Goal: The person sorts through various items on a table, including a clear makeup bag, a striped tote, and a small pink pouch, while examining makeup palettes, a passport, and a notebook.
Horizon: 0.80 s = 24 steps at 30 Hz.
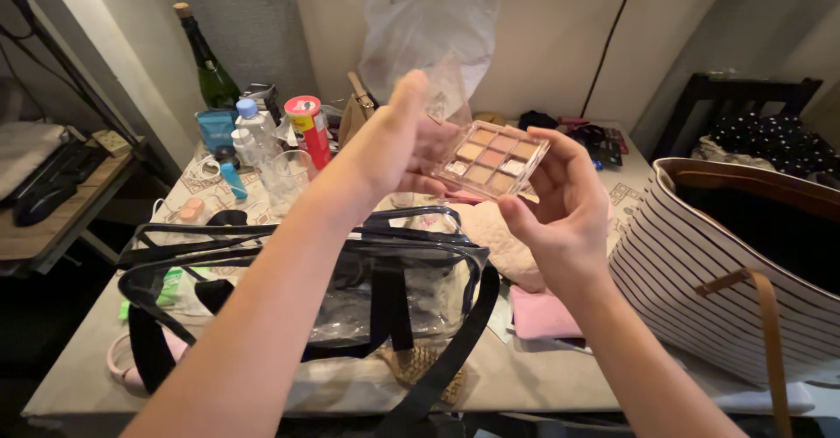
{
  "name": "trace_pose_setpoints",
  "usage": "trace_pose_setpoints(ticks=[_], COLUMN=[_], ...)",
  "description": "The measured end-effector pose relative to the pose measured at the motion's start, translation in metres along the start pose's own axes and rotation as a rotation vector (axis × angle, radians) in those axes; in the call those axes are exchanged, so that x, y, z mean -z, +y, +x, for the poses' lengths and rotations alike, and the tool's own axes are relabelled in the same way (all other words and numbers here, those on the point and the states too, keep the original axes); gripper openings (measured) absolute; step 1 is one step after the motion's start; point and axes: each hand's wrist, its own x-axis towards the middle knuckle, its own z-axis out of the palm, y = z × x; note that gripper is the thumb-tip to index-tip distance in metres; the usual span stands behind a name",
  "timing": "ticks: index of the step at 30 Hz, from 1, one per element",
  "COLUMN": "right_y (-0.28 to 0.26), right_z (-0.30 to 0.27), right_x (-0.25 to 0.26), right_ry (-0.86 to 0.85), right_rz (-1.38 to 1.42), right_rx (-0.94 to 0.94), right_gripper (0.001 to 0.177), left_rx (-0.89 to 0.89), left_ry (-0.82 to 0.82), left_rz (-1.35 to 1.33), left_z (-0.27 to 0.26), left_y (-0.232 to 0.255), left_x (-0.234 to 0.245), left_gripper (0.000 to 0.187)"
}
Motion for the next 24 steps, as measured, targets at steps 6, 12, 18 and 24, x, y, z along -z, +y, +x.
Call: trace_pose_setpoints(ticks=[6,12,18,24], right_y=[0.005,-0.001,-0.011,-0.015], right_z=[0.001,0.003,0.003,0.007], right_x=[0.006,0.007,-0.002,-0.005], right_ry=[-0.049,-0.120,-0.212,-0.297], right_rz=[-0.218,-0.663,-0.966,-1.008], right_rx=[-0.057,0.136,0.348,0.311], right_gripper=[0.082,0.092,0.073,0.060], left_rx=[0.152,0.208,0.209,0.190], left_ry=[0.075,0.065,0.116,0.182], left_rz=[-0.055,-0.008,0.012,0.030], left_z=[-0.003,-0.007,-0.006,-0.003], left_y=[-0.010,-0.017,-0.023,-0.026], left_x=[0.011,0.012,0.008,0.008], left_gripper=[0.100,0.097,0.092,0.085])
